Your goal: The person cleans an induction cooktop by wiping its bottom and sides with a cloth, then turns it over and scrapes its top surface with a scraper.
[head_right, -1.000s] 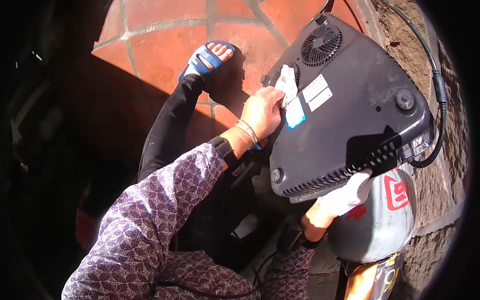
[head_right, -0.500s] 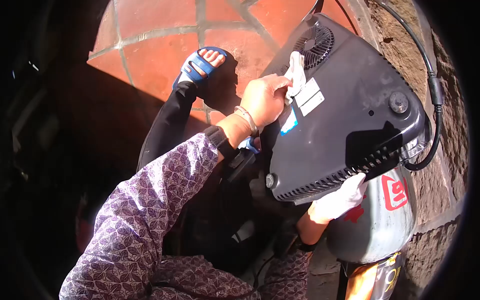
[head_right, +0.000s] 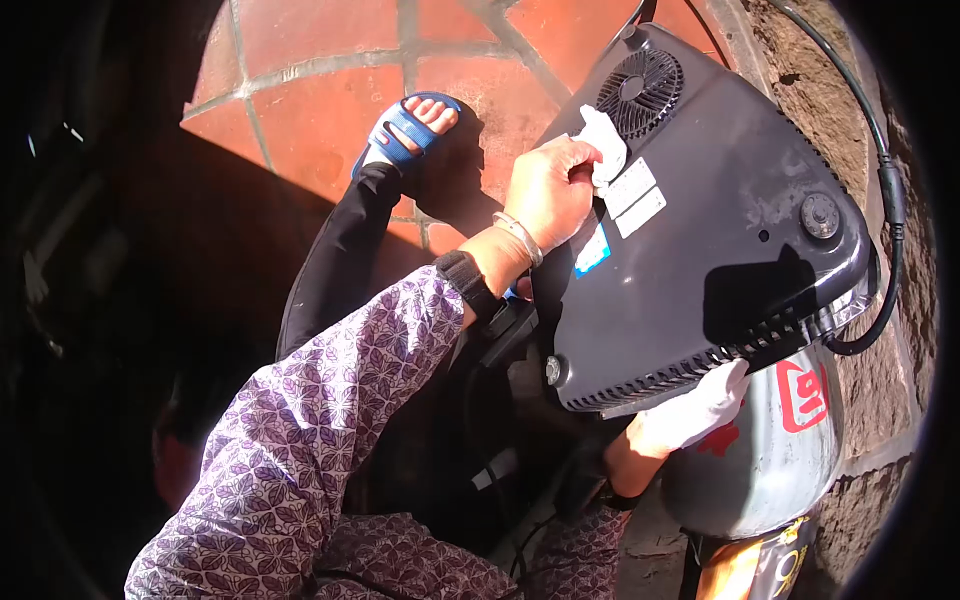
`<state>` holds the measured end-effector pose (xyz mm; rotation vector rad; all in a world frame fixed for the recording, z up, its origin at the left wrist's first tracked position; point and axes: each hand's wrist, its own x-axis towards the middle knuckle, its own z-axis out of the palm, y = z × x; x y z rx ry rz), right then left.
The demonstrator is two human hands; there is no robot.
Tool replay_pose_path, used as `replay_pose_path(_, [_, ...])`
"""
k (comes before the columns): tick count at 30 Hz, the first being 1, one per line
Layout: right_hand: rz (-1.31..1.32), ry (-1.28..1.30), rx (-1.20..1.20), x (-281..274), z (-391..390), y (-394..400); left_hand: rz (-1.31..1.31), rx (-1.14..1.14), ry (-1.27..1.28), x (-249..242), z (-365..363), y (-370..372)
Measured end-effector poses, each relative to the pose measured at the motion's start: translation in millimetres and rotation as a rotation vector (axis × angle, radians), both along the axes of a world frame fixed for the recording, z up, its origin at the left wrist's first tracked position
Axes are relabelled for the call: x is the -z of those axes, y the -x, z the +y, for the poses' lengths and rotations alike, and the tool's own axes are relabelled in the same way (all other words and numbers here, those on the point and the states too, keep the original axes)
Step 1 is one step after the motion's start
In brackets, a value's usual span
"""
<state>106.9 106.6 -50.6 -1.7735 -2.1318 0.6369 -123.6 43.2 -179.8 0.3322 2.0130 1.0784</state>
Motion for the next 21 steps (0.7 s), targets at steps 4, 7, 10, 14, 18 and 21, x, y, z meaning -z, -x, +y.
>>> replay_pose_path(4, [-0.216, 0.081, 0.467, 0.3, 12.4, -3.2, -0.23, -0.094, 0.102, 40.6, 21.0, 16.8])
replay_pose_path(7, [-0.009, 0.024, 0.096, -6.9, 6.3, 33.6, -0.159, 0.03, 0.192, 61.1, 14.8, 36.5])
replay_pose_path(10, [0.279, 0.125, 0.32, -8.2, 9.8, 28.8, -0.278, 0.203, 0.409, 113.1, -11.8, 41.4])
replay_pose_path(14, [0.346, 0.08, 0.438, -2.6, 7.9, 33.7, -0.295, -0.196, 0.356, 133.8, -78.3, 7.4])
replay_pose_path(18, [0.136, -0.025, 0.206, -2.8, 18.0, 6.9, -0.317, -0.56, 0.411, 95.2, -83.3, -16.2])
replay_pose_path(21, [0.168, 0.033, 0.235, -6.0, 16.3, 15.7, -0.488, -0.612, 0.354, 96.2, -87.8, -26.2])
